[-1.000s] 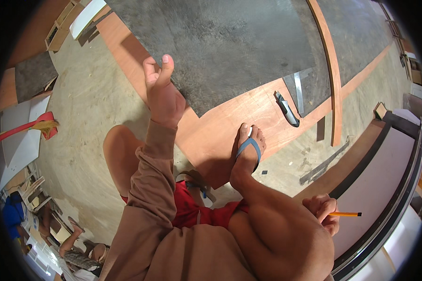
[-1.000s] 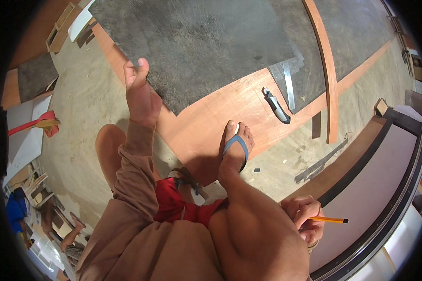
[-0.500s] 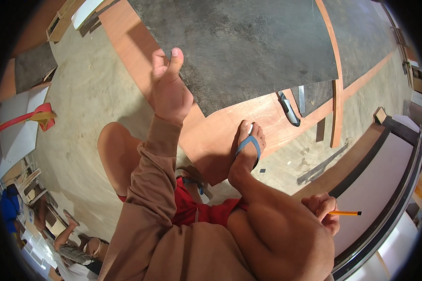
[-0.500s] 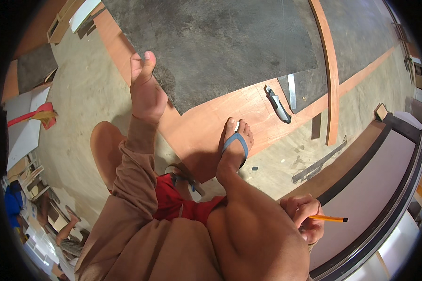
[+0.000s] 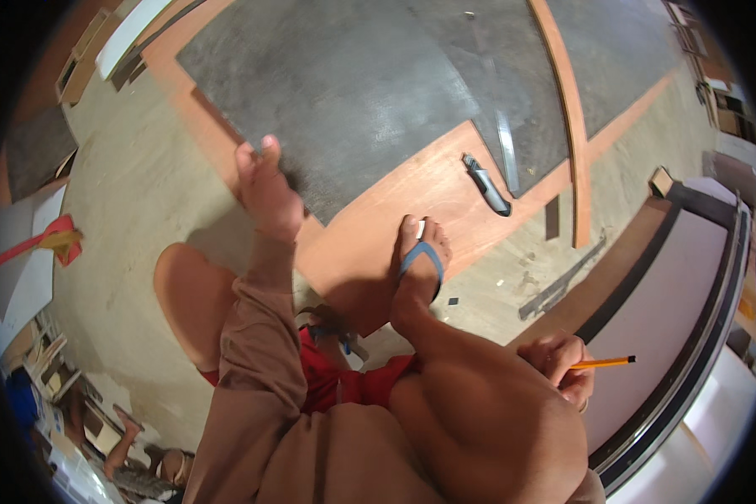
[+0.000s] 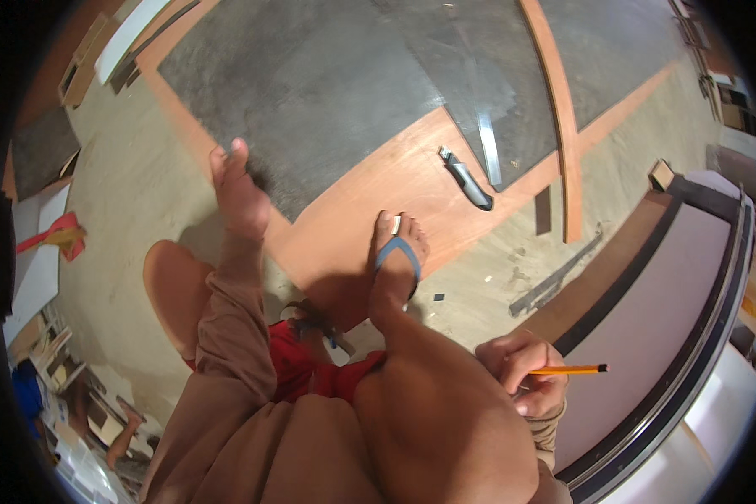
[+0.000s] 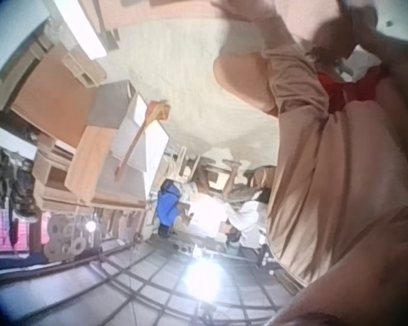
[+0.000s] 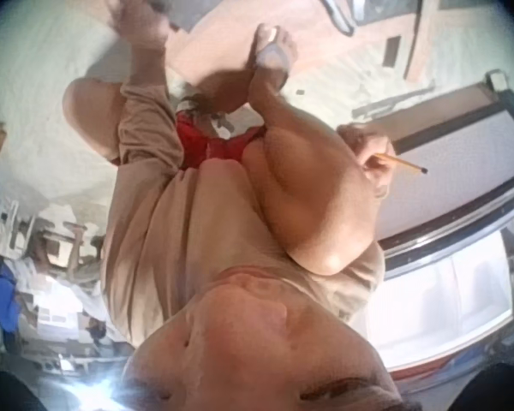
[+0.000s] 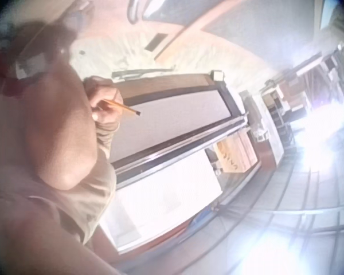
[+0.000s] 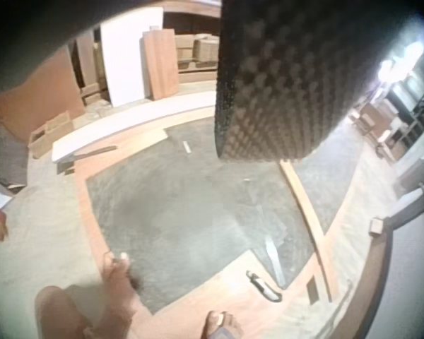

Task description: The person measures and marks a dark laminate sheet on the floor using a ruler and pencil. They then use a utility knife to cut the laminate along the marked lines, separating it into smaller pieces.

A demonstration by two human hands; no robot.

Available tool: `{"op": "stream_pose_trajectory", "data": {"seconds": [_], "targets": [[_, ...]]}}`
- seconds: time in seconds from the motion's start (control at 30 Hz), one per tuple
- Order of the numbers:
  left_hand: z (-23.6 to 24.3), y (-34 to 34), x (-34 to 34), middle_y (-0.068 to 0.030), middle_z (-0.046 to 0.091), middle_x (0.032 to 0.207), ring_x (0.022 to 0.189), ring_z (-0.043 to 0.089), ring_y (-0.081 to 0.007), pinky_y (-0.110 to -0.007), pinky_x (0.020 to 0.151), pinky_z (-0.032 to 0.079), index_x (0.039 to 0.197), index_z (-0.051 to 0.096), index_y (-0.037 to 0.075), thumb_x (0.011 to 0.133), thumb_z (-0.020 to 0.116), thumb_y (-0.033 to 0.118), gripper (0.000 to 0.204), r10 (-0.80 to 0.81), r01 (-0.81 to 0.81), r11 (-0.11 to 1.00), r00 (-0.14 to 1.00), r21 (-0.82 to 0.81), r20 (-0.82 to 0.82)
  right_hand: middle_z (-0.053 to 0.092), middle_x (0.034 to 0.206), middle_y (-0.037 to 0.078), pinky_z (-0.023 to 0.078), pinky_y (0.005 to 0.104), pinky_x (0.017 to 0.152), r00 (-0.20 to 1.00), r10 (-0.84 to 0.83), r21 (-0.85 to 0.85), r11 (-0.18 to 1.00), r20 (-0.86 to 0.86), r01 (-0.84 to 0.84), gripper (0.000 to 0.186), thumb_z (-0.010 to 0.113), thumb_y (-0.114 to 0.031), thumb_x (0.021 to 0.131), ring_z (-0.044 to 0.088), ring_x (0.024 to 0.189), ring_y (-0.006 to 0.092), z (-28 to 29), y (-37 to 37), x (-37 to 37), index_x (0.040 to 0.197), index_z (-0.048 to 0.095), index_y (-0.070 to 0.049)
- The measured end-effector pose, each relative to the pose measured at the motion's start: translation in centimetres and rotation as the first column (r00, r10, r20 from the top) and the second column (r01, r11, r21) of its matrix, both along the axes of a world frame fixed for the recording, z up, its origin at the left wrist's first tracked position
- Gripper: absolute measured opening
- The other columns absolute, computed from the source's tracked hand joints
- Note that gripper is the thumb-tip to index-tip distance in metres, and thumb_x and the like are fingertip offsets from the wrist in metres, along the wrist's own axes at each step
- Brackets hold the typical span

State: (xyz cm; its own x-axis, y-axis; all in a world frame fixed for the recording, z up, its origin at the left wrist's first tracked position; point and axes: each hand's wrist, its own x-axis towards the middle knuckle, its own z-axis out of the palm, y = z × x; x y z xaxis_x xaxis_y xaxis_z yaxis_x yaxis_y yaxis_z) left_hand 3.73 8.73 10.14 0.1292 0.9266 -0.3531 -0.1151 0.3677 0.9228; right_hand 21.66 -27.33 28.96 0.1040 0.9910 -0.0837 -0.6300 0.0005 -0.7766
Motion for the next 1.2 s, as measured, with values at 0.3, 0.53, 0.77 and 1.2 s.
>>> {"op": "stream_pose_trajectory", "data": {"seconds": [0.3, 0.53, 0.77, 1.2], "targets": [[-7.6, 0.5, 0.6, 0.0024, 0.047, 0.104, 0.098, 0.042, -0.0114, -0.030, 0.092, 0.037, 0.117, 0.054, 0.006, 0.105, 0.068, 0.024, 0.026, -0.017, 0.008, 0.988, 0.999, -0.156, -0.052, 0.057, 0.076, 0.009, 0.037, 0.0370, 0.062, 0.996, 0.067, -0.105, 0.993, 0.059, -0.061, 0.014, 0.072, -0.006, 0.074, 0.052, 0.068, 0.0244, 0.4, 1.2, 1.8, 0.077, 0.058, -0.003], [-8.9, 2.9, -2.8, -0.0105, 0.064, 0.123, 0.111, 0.061, -0.0190, -0.037, 0.099, 0.049, 0.138, 0.053, -0.006, 0.101, 0.070, 0.018, 0.048, -0.142, 0.175, 0.985, 0.781, -0.005, -0.608, 0.058, 0.100, 0.004, 0.045, 0.0281, 0.077, 0.949, -0.039, -0.555, 0.804, 0.312, 0.216, 0.033, 0.061, -0.005, 0.095, 0.054, 0.089, 0.0124, -4.4, 5.2, 2.8, 0.129, 0.060, -0.003], [6.0, -7.8, -1.2, -0.0075, 0.074, 0.105, 0.098, 0.068, -0.0133, -0.029, 0.088, 0.055, 0.124, 0.070, -0.003, 0.105, 0.063, 0.010, 0.024, -0.701, 0.706, 0.704, 0.676, -0.071, -0.226, 0.066, 0.098, 0.004, 0.054, 0.0225, 0.072, 0.965, 0.024, -0.500, 0.859, 0.261, 0.114, 0.026, 0.072, -0.008, 0.100, 0.064, 0.083, 0.0089, -11.4, 11.1, -2.5, 0.125, 0.071, -0.001], [13.2, -10.5, 1.0, -0.0171, 0.075, 0.111, 0.098, 0.075, -0.0225, -0.033, 0.079, 0.060, 0.124, 0.071, -0.004, 0.093, 0.075, -0.001, 0.031, -0.696, 0.694, 0.461, 0.669, 0.553, -0.260, 0.075, 0.092, 0.007, 0.050, 0.0363, 0.095, 0.615, -0.156, -0.030, 0.959, 0.773, 0.282, 0.011, 0.079, -0.010, 0.093, 0.070, 0.092, 0.0197, -8.3, 10.4, -3.8, 0.102, 0.075, -0.003]]}}
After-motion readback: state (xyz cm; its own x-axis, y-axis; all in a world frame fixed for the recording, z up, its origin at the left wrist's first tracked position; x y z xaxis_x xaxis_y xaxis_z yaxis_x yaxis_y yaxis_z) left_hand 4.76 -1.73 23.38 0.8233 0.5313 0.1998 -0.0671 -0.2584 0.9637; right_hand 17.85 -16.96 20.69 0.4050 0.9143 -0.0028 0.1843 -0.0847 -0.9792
